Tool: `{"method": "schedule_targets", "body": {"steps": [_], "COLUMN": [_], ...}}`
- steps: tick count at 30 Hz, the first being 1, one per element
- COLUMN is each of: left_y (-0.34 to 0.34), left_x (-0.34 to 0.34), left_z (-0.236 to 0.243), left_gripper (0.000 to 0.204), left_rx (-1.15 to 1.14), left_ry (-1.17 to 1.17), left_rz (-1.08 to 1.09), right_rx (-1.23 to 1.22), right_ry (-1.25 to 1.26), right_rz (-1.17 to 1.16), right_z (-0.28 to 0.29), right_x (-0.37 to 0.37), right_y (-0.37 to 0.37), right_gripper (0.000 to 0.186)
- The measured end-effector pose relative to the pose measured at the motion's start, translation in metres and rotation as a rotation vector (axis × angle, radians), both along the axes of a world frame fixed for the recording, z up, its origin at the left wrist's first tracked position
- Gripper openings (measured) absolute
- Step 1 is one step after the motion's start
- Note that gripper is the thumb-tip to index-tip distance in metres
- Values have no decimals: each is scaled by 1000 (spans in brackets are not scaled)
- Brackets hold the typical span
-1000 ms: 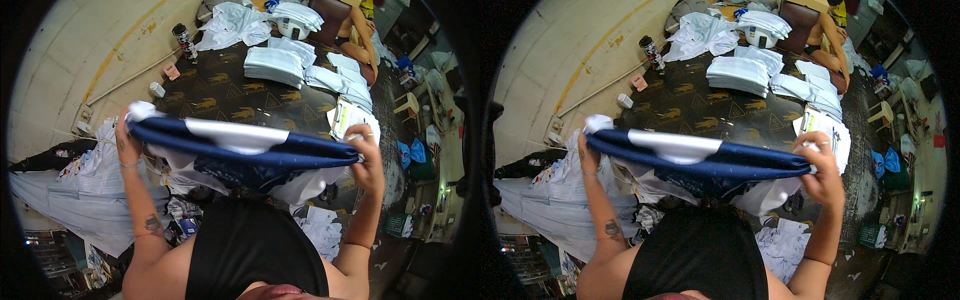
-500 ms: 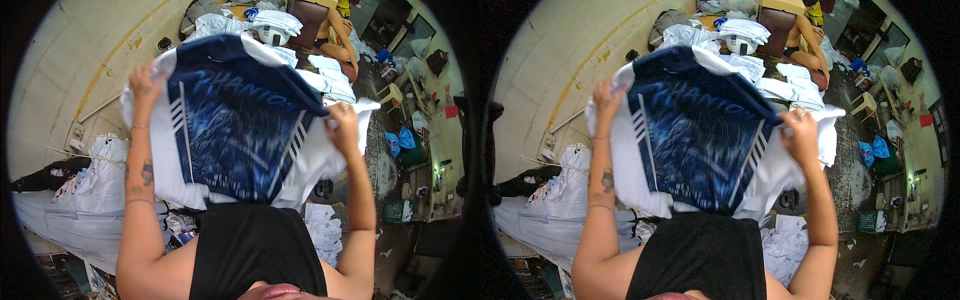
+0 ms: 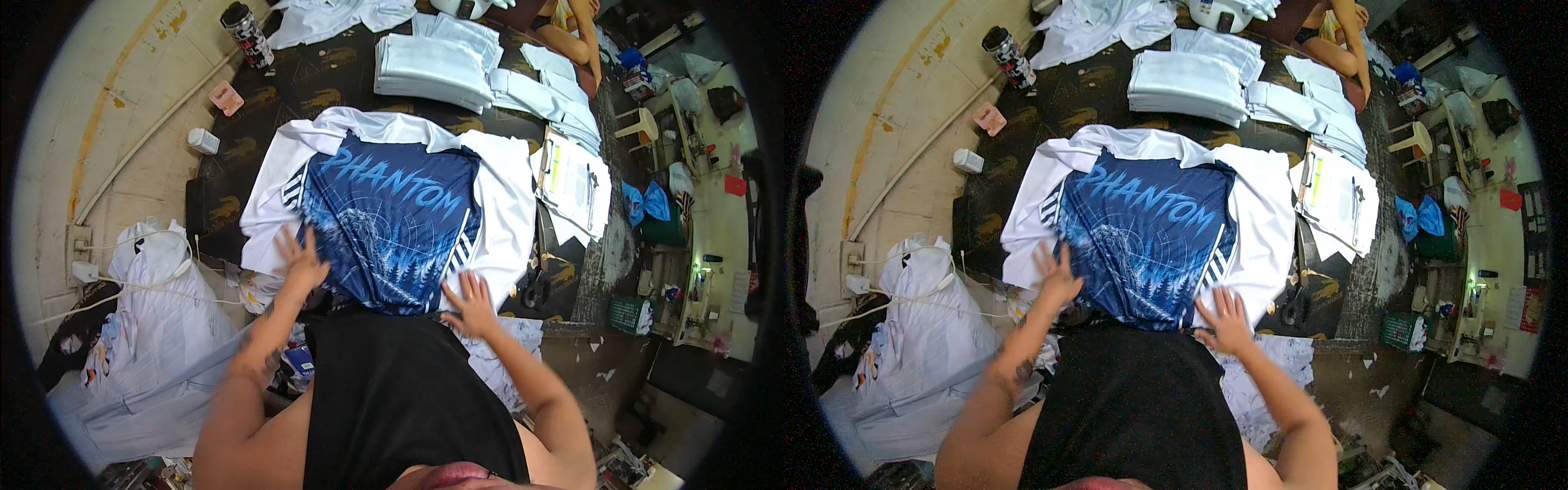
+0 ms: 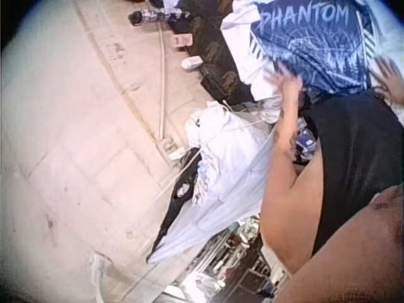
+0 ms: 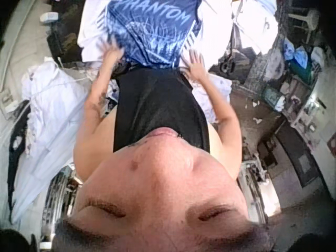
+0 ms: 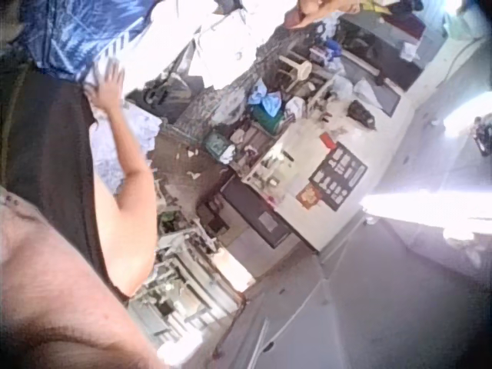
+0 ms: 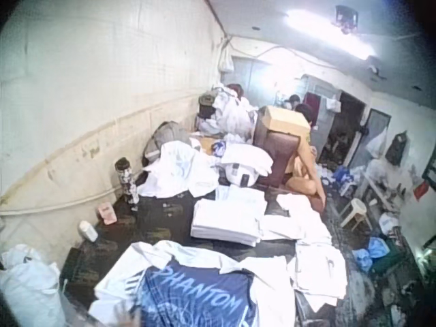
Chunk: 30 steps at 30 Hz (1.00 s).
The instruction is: The person uses shears to cut white fabric pieces on a table, aligning and trimming them into smaller rectangles. The person repeatedly picks up fabric, positions it, cuts along edges, and stacks the finished pieces.
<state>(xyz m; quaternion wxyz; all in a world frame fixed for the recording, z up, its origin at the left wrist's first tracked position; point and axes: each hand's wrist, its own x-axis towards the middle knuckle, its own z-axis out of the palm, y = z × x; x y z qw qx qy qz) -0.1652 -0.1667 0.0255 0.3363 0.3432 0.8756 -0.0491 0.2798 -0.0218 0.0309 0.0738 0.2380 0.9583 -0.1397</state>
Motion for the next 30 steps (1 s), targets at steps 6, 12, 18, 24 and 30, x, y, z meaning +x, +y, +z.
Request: {"method": "schedule_targets", "body": {"steps": [6,12,18,24,30], "left_y": [190,184,86,128,145], "left_x": [-178,-143,-146,-131,198], "left_z": [6,-2,-55,-47,-14], "left_gripper": [105,88,94,84,36], "left_rx": [746,171,289,209,1029], "left_ry": [259,36,594,847,-361], "left_rz": [-142,-52,-111,249,-114], "right_rx": [13,-117,-76,-148,-568], "right_ry": [-223,171,197,-102,233], "right_rz": [-478,-386,-536,-700,-605], "right_z": [47,27,30,19,24], "right_x": [-68,-53,65,158,208], "right_y": [283,162,66,87,94], "right_gripper": [71,72,76,67,65]}}
